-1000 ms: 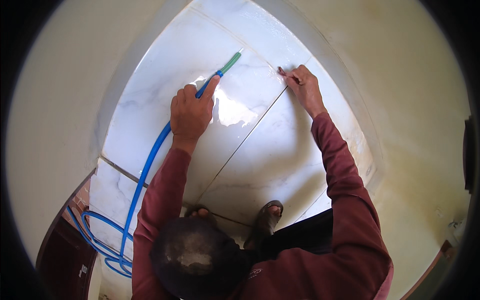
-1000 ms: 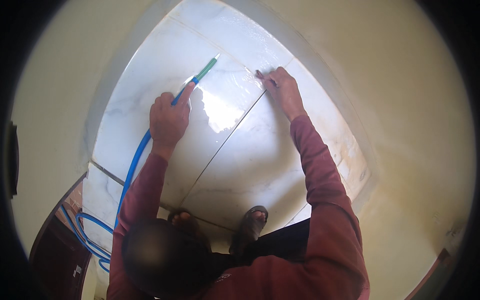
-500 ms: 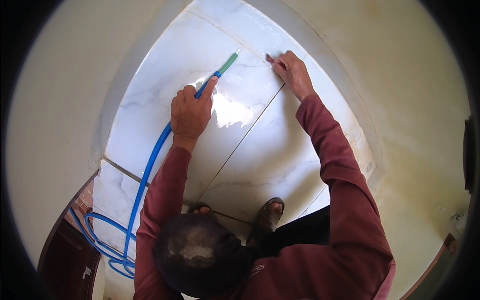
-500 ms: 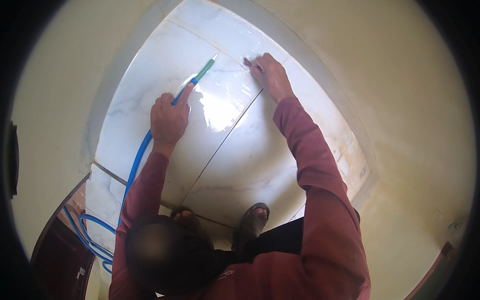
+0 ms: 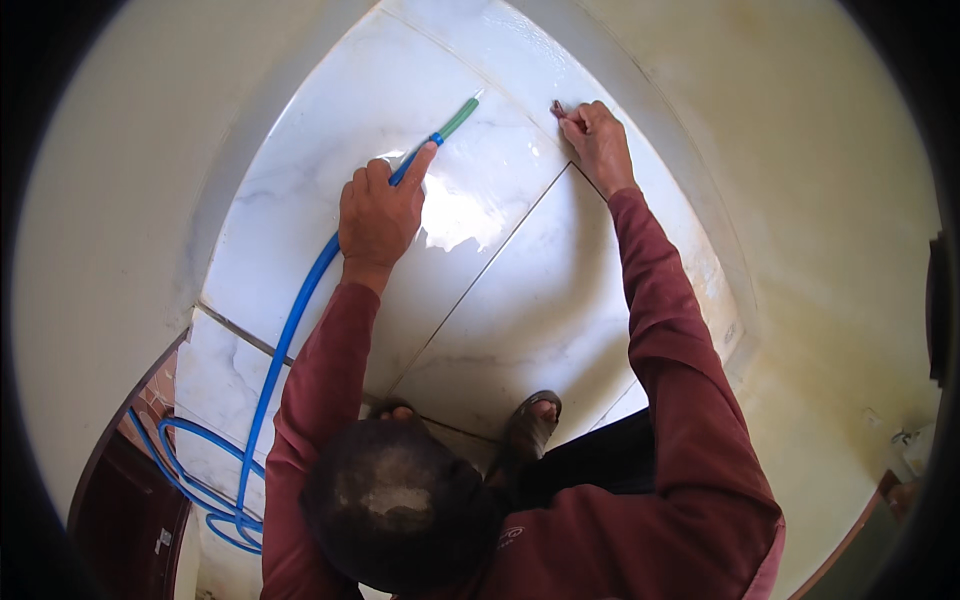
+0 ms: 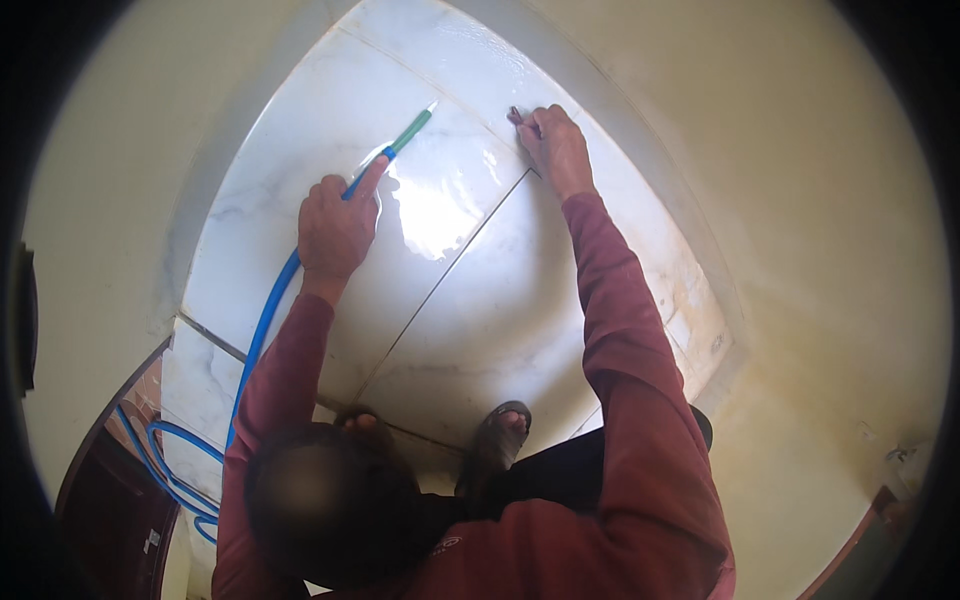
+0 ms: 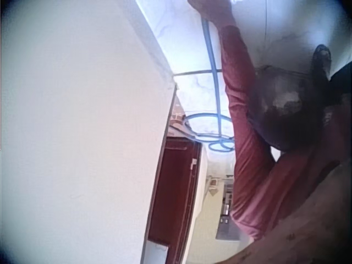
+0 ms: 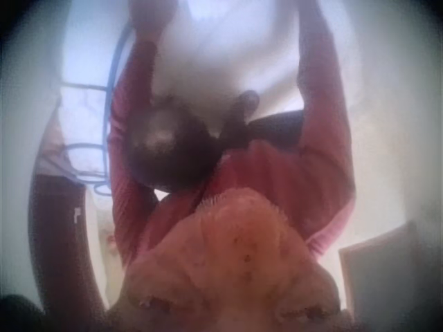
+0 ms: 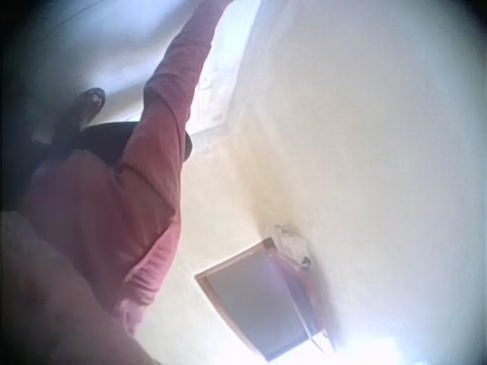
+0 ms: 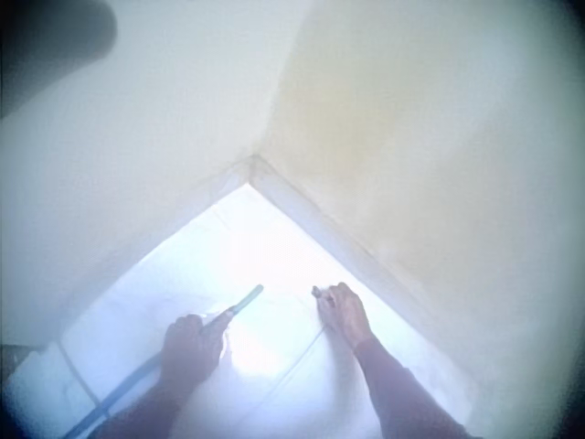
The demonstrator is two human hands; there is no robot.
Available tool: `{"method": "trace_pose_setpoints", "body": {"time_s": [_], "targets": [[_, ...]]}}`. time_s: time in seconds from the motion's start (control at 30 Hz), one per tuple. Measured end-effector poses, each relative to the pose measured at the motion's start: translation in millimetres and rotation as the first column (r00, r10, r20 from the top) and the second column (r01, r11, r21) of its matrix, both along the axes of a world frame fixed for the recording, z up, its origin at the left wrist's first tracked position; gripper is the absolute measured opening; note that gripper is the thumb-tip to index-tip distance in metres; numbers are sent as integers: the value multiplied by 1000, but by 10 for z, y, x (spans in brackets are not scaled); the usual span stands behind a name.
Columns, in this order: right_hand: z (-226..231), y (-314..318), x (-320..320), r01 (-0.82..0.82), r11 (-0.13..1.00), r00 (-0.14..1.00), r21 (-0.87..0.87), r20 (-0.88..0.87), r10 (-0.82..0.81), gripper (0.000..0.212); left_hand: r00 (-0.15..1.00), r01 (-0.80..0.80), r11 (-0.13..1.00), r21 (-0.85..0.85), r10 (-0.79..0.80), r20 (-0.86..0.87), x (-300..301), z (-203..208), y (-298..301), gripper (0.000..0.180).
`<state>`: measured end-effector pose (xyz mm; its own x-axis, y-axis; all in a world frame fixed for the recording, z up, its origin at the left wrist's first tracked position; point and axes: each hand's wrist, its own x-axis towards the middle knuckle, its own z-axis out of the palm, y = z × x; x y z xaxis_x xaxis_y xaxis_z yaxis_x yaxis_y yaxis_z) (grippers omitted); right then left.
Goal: The person scrubs white floor tiles with a green brush and a red scrubbing pad while spraying water from a blue hose. They repeatedly wet the surface and scrub the grout lines and tile faces to remove dirt.
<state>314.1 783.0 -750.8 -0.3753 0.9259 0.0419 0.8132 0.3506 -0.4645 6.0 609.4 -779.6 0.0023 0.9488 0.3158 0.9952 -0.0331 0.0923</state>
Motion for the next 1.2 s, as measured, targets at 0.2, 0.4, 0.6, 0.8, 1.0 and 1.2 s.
{"method": "trace_pose_setpoints", "body": {"time_s": [0.2, 0.4, 0.6, 0.8, 1.0, 1.2], "targets": [[31, -93, -74, -56, 997, 998, 51, 35, 54, 15, 1000, 5, 999, 34, -4, -25, -32, -14, -1, 63], [-1, -296, 19, -120, 990, 992, 78, 43, 117, 12, 999, 25, 999, 33, -26, 23, 30, -3, -56, 63], [-86, -349, -27, -126, 985, 991, 119, 49, 121, 14, 1000, 8, 1000, 12, -8, 25, -8, 4, -26, 62], [-85, 25, -114, 104, 981, 994, 166, 14, -107, 25, 999, 5, 1000, -4, -5, 49, 24, 15, -13, 61], [-272, 61, -581, -158, 908, 980, 387, 173, 96, 54, 997, 9, 1000, -16, -8, 81, -22, 51, -14, 60], [-358, 1153, -1532, -100, 878, 995, 467, 68, 76, 26, 998, 6, 999, -36, -4, 58, 22, 21, -20, 63]]}}
